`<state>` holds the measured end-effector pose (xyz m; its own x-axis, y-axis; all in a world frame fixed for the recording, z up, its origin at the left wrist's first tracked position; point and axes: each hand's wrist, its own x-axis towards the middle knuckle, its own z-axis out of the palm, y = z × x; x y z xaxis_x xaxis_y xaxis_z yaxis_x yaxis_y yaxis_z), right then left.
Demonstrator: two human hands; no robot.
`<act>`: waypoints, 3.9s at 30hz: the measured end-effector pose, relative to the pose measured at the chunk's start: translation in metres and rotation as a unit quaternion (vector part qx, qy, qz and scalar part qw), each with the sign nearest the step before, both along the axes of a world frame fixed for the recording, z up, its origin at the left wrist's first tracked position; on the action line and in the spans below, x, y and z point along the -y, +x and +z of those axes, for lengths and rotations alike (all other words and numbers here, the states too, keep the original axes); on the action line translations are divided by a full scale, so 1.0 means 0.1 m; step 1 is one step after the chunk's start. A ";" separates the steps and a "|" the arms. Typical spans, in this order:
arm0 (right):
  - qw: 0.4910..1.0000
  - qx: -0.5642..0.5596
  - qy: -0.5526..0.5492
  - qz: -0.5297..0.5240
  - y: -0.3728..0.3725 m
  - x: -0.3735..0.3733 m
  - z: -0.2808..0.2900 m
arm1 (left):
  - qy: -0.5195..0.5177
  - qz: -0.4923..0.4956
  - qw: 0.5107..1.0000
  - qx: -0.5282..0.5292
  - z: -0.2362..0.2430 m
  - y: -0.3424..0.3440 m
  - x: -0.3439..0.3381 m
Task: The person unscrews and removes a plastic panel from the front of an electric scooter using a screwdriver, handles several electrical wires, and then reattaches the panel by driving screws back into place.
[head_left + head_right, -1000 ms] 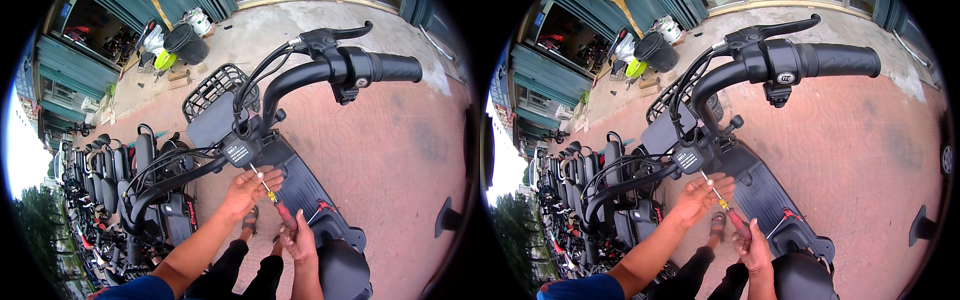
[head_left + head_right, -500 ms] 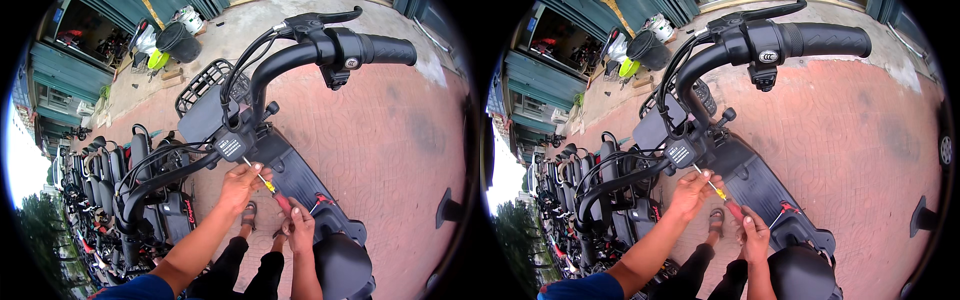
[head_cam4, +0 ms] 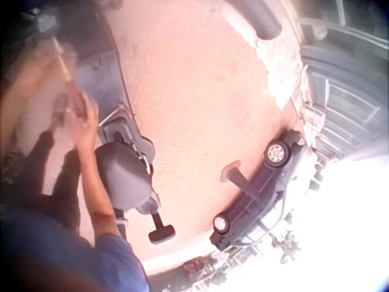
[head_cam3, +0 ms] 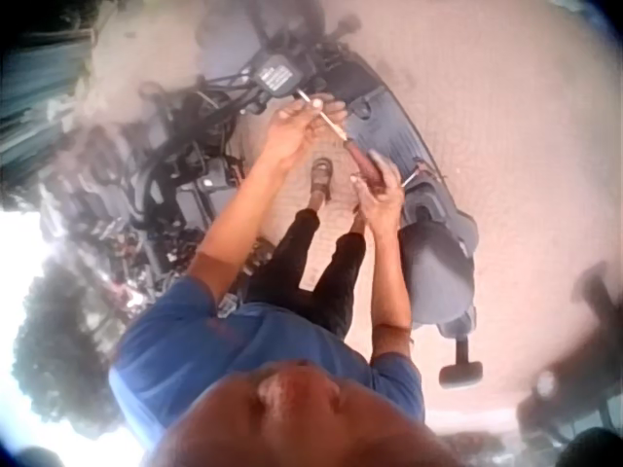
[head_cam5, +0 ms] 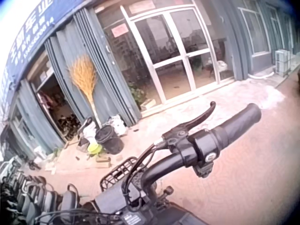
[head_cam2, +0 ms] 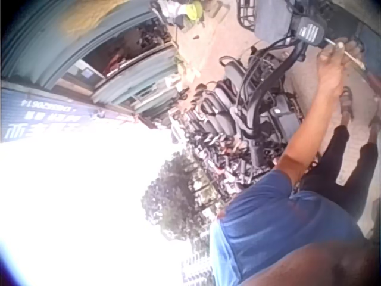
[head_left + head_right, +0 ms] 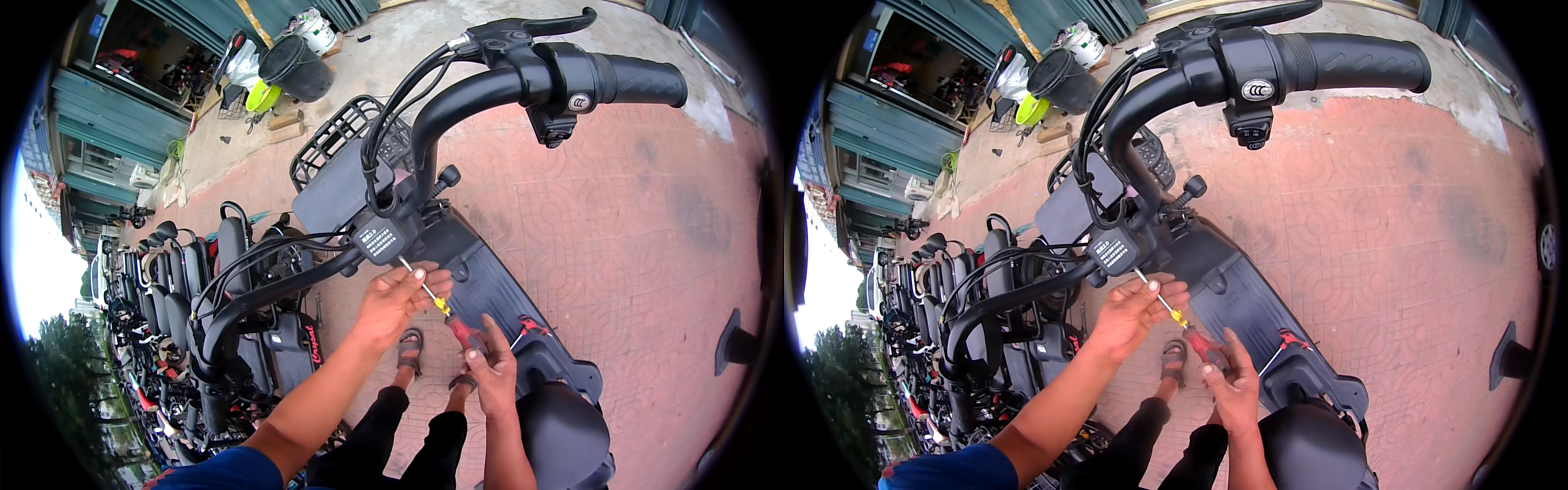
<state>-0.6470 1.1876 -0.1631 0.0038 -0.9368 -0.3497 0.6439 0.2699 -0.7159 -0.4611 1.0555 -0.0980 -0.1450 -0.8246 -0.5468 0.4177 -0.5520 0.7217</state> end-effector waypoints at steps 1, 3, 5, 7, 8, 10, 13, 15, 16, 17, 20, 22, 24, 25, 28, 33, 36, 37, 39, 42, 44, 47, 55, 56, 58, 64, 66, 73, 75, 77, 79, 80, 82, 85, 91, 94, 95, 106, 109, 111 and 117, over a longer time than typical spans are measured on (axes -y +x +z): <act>0.989 -0.138 -0.055 -0.004 -0.01 0.01 -0.01 | 0.004 -0.005 1.000 0.020 -0.03 0.02 0.00; 0.992 -0.127 0.016 0.017 -0.09 0.03 0.15 | 0.030 0.017 0.998 0.052 -0.06 0.02 -0.03; 0.872 0.445 0.182 0.088 -0.26 0.01 0.02 | 0.028 0.036 0.998 0.034 -0.05 -0.01 -0.04; 0.923 0.309 0.219 0.075 -0.23 0.06 0.12 | -0.002 0.051 0.998 -0.028 0.10 -0.08 -0.02; 0.940 0.237 0.236 0.068 -0.18 0.08 0.19 | 0.002 0.034 0.999 -0.009 0.06 -0.06 -0.01; 0.986 -0.151 0.066 0.003 -0.02 0.04 0.19 | 0.007 0.001 1.000 0.030 -0.02 0.02 -0.01; 0.984 -0.132 0.086 0.082 -0.15 -0.04 0.11 | 0.044 0.011 0.994 0.100 -0.05 0.03 0.00; 0.940 0.265 0.193 0.095 -0.27 0.02 0.03 | 0.009 0.030 0.999 0.018 0.05 -0.04 0.01; 0.856 0.450 0.236 0.095 -0.31 0.05 0.00 | -0.009 0.039 0.999 -0.023 0.09 -0.06 0.02; 0.940 0.286 0.175 0.056 -0.24 0.05 0.00 | -0.004 0.022 0.999 -0.022 0.08 -0.05 0.02; 0.995 -0.099 0.021 -0.012 0.03 0.01 0.03 | 0.007 -0.018 1.000 0.004 0.00 0.03 0.06; 0.986 -0.163 -0.001 0.029 -0.06 -0.06 -0.07 | 0.021 -0.017 0.998 0.050 -0.05 0.04 0.04; 0.944 0.256 0.167 0.125 -0.30 -0.04 -0.07 | 0.020 0.021 0.999 -0.014 0.01 0.01 0.03; 0.955 0.216 0.173 0.110 -0.28 -0.02 -0.04 | 0.018 0.040 0.998 -0.046 0.03 0.00 0.03; 0.975 0.097 0.189 0.061 -0.09 0.04 0.12 | 0.014 0.012 0.999 -0.036 0.05 0.04 0.05; 0.989 0.018 0.131 0.062 -0.16 0.00 0.15 | 0.026 0.041 0.999 0.024 -0.02 0.01 0.00; 0.921 0.331 0.194 0.067 -0.24 0.07 0.07 | 0.011 0.055 0.998 -0.028 0.02 -0.02 0.02; 0.914 0.335 0.225 0.049 -0.22 0.14 0.17 | 0.000 0.058 0.997 -0.055 0.05 -0.02 0.04; 0.998 -0.028 0.059 -0.007 -0.01 0.06 0.12 | 0.005 0.048 0.999 -0.013 0.03 -0.01 0.04; 0.995 -0.096 0.024 0.006 -0.09 0.06 0.06 | 0.021 0.054 0.998 0.034 0.00 0.00 0.00; 0.948 0.249 0.185 0.078 -0.29 0.13 0.12 | 0.025 0.064 0.997 0.033 -0.03 -0.01 -0.02; 0.990 -0.005 0.128 0.062 -0.21 0.13 0.14 | 0.011 0.066 0.998 0.004 0.02 -0.05 0.01; 0.931 -0.350 -0.038 0.098 -0.08 0.20 -0.02 | -0.001 0.080 0.996 0.040 0.06 -0.05 -0.05; 0.966 -0.224 0.032 0.124 -0.10 0.19 -0.04 | -0.008 0.097 0.995 0.030 0.08 -0.04 -0.05; 0.975 -0.090 0.114 0.168 -0.20 0.34 0.12 | -0.017 0.132 0.991 0.005 0.13 0.01 -0.07; 0.760 -0.619 -0.187 0.066 0.05 0.48 0.19 | 0.035 0.139 0.988 0.063 0.26 0.01 0.04; 0.768 -0.622 -0.133 0.080 0.19 0.53 0.24 | 0.019 0.124 0.990 0.071 0.24 0.09 0.03; 0.822 -0.562 -0.061 0.067 0.17 0.43 -0.07 | 0.012 0.113 0.991 0.065 0.23 0.07 0.06; 0.806 -0.589 0.066 -0.016 0.16 0.13 -0.38 | 0.014 0.112 0.990 0.081 0.22 0.12 -0.04; 0.773 -0.600 0.180 -0.097 0.15 -0.13 -0.93 | 0.007 0.084 0.989 0.125 0.01 0.21 -0.24; 0.729 -0.597 0.283 -0.180 0.18 -0.40 -1.73 | 0.046 0.052 0.986 0.150 -0.21 0.27 -0.56; 0.693 -0.631 0.292 -0.191 0.16 -0.47 -2.07 | 0.086 0.037 0.983 0.156 -0.34 0.30 -0.75; 0.622 -0.688 0.309 -0.211 0.09 -0.59 -2.66 | 0.146 0.012 0.979 0.142 -0.63 0.41 -1.23; 0.573 -0.716 0.371 -0.145 0.09 -0.58 -3.17 | 0.212 -0.047 0.967 0.134 -0.89 0.59 -1.85; 0.596 -0.718 0.351 -0.078 0.20 -0.79 -3.15 | 0.266 -0.087 0.939 0.200 -1.37 1.14 -2.72; 0.709 -0.641 0.293 -0.021 0.84 -1.27 -2.78 | 0.239 -0.109 0.935 0.239 -1.49 1.13 -2.65; 0.744 -0.619 0.251 0.004 1.16 -1.47 -2.74 | 0.241 -0.120 0.928 0.256 -1.60 1.15 -2.71; 0.794 -0.498 0.087 0.339 3.04 -2.24 -1.71 | 0.293 -0.021 0.916 0.275 -3.03 2.68 -3.45; 0.763 -0.496 0.086 0.406 2.84 -2.24 -1.43 | 0.265 -0.121 0.828 0.479 -3.60 3.32 -3.91; 0.752 -0.509 0.086 0.410 2.50 -2.34 -1.51 | 0.252 -0.235 0.756 0.556 -3.61 3.43 -3.80; 0.671 -0.581 0.151 0.435 1.39 -2.55 -1.02 | 0.176 -0.314 0.723 0.590 -3.10 3.53 -4.34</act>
<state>-0.5075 1.4425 -0.2655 0.0639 -0.6429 -0.7633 -0.7975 0.4270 -0.4263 -0.1083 1.4891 -0.4080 0.3082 -0.5789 -0.7549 -0.7861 -0.6019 0.1406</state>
